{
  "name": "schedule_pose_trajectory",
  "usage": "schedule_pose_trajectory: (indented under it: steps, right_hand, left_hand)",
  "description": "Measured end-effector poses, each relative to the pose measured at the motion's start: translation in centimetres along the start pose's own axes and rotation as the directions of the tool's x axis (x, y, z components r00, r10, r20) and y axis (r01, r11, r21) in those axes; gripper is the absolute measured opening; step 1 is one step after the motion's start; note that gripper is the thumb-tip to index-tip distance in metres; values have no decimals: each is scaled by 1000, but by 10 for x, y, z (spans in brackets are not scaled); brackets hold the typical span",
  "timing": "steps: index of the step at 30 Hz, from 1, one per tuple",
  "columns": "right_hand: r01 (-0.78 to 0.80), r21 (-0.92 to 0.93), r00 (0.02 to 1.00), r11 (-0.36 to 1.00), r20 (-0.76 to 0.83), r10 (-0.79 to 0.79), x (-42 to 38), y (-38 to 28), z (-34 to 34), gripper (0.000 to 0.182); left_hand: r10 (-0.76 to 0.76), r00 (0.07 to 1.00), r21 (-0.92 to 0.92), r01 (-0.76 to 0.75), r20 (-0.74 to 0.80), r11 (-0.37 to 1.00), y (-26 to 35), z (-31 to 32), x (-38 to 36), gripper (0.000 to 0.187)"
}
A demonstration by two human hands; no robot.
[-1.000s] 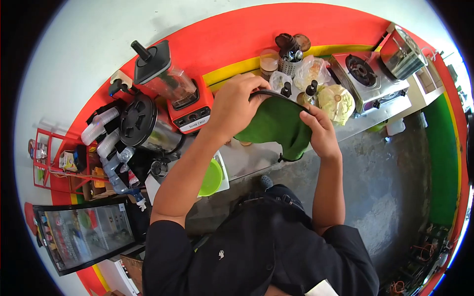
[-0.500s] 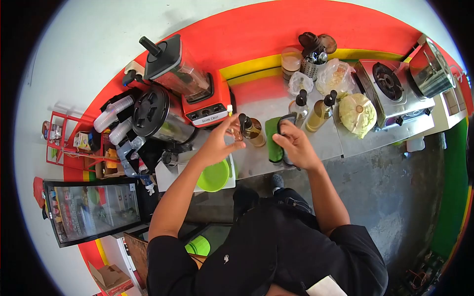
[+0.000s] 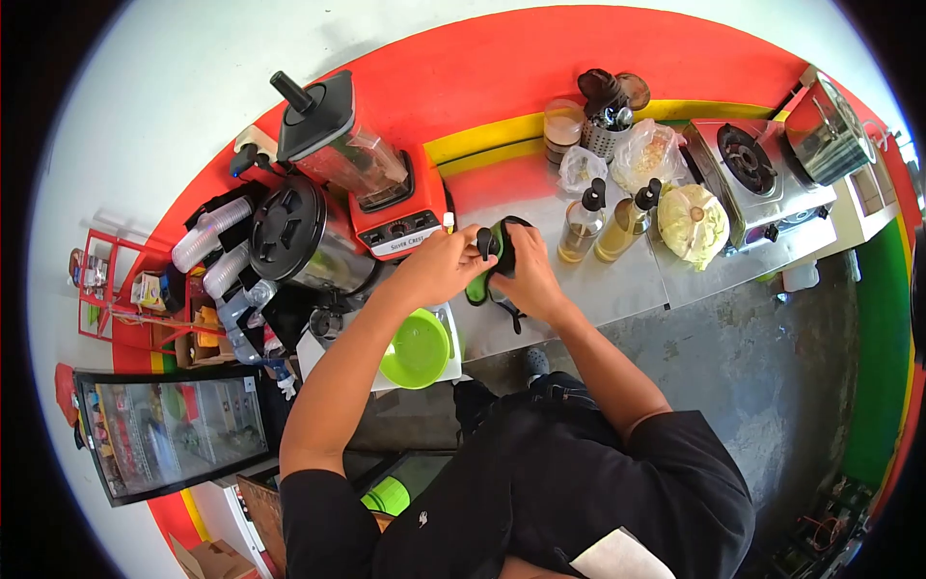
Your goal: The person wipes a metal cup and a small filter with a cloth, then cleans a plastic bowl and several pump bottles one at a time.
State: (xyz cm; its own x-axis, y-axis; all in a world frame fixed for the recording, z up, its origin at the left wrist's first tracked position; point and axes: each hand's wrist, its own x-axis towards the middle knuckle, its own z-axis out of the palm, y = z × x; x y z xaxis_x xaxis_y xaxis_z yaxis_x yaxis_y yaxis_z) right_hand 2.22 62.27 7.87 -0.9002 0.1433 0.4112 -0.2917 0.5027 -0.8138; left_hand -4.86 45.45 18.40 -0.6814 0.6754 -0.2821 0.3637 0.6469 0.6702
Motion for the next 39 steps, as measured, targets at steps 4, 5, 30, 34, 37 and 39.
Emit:
schedule_pose_trajectory:
  steps: [4,5,30,34,37,39]
  right_hand:
    - [-79,120,972,990,230,50,18,13,14,42]
    - [-59,178,977,982,212,21,20,15,17,36]
    - [54,96,961,994,265,-77,26,16,4,53]
    - [-115,419,889,900,449,-96,23,30,-14,66]
    - [-96,448,836,889,522,-172,27,27,-30,68]
    - [-126,442,850,888,509,-133,28,25,-24,65]
  left_hand:
    - [117,992,4,-116,-39,993,6,-3,0,34]
    - [43,999,-75,-44,-21,996,9,-6,-1,34]
    - [-119,972,-18,118,-201,993,-4,3,7,49]
    - [-112,978,-20,111,-177,994,1,6,1,43]
    - [-122,988,-192,103,-90,976,-9,9,4,35]
    - [-135,988,-189,119,-75,975,-8,8,5,35]
